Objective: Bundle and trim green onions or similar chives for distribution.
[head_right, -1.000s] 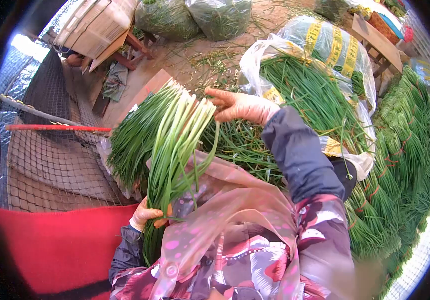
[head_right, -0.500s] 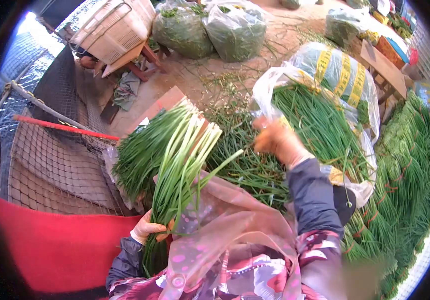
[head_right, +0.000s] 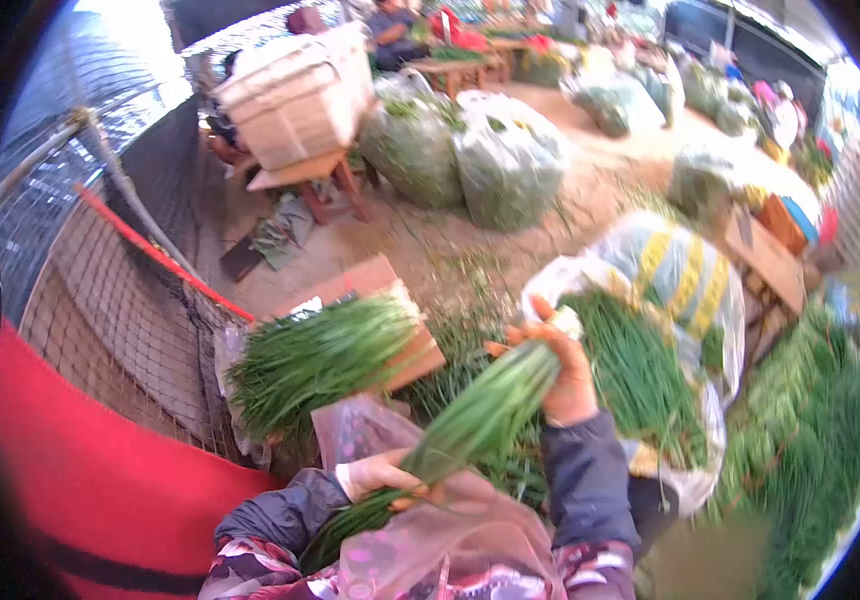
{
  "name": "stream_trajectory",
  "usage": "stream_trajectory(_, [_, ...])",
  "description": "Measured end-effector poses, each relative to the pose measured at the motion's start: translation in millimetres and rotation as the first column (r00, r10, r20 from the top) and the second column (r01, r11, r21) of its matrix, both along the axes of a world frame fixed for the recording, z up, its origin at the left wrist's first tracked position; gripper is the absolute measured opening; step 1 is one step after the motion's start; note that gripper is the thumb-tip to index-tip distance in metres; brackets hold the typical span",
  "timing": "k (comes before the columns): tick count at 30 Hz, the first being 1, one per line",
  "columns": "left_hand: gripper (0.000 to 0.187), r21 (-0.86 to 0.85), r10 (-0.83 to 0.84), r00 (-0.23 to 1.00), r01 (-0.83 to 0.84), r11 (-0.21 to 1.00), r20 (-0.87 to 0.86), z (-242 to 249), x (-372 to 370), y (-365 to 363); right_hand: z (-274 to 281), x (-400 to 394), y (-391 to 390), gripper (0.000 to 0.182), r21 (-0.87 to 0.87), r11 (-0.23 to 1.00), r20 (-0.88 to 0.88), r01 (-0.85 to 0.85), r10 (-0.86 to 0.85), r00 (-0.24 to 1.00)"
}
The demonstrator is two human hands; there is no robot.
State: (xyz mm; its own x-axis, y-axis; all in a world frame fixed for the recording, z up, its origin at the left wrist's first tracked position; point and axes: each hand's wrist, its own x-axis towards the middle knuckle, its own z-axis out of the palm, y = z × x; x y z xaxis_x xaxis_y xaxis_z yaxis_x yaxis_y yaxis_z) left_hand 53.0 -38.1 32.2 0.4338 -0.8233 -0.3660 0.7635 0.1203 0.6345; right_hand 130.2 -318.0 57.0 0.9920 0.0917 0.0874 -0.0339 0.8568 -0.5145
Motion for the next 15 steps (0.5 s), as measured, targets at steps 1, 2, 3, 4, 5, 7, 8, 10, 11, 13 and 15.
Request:
stream_trajectory(1, [0.057, -0.050, -0.058, 0.998, 0.059, 0.997, 0.022, 1, 10, -5, 9, 6, -10, 0.044, -0.007, 0.999, 0.055, 0.045, -0.044, 0.998])
stream_trajectory(2, [0.059, -0.055, -0.002, 0.984, 0.012, 0.998, 0.177, 12, 18, -18, 37, 9, -18, 0.033, -0.078, 0.994, 0.092, 0.079, -0.072, 0.993])
stream_trajectory(3, [0.061, -0.064, 0.049, 0.945, -0.030, 0.998, 0.322, 26, 28, -30, 68, 9, -25, 0.027, -0.171, 0.980, 0.170, 0.105, -0.075, 0.983])
stream_trajectory(4, [0.064, -0.091, 0.021, 0.932, 0.014, 0.996, 0.363, 31, 41, -34, 97, 4, -30, 0.022, -0.190, 0.970, 0.195, 0.153, -0.116, 0.974])
stream_trajectory(5, [0.068, -0.043, 0.000, 0.873, 0.024, 0.999, 0.488, 11, 57, -35, 127, -4, -34, 0.021, -0.231, 0.930, 0.329, 0.287, -0.203, 0.922])
stream_trajectory(7, [0.071, 0.380, -0.347, 0.167, -0.253, 0.890, 0.923, -3, 82, -18, 155, -3, -51, 0.024, -0.176, 0.972, 0.533, 0.158, -0.040, 0.845])
stream_trajectory(8, [0.070, 0.580, -0.592, 0.068, -0.318, 0.750, 0.803, 10, 80, -9, 177, -8, -41, 0.023, -0.553, 0.784, 0.453, 0.280, 0.002, 0.891])
stream_trajectory(10, [0.057, 0.821, -0.896, -0.065, -0.375, 0.430, 0.440, 24, 78, 8, 174, -3, -29, 0.019, -0.851, 0.425, 0.328, 0.310, -0.033, 0.944])
stream_trajectory(11, [0.041, 0.880, -0.944, -0.061, -0.348, 0.324, 0.323, 38, 74, 12, 182, -13, -33, 0.019, -0.860, 0.415, 0.305, 0.296, -0.046, 0.951])
stream_trajectory(13, [0.029, 0.774, -0.872, -0.068, -0.431, 0.464, 0.485, 44, 65, 23, 209, -25, -40, 0.019, -0.603, 0.692, 0.441, 0.398, -0.128, 0.888])
stream_trajectory(15, [0.036, 0.475, -0.618, -0.089, -0.559, 0.680, 0.781, 51, 59, 23, 200, -2, -45, 0.021, -0.784, 0.504, 0.367, 0.363, -0.095, 0.925])
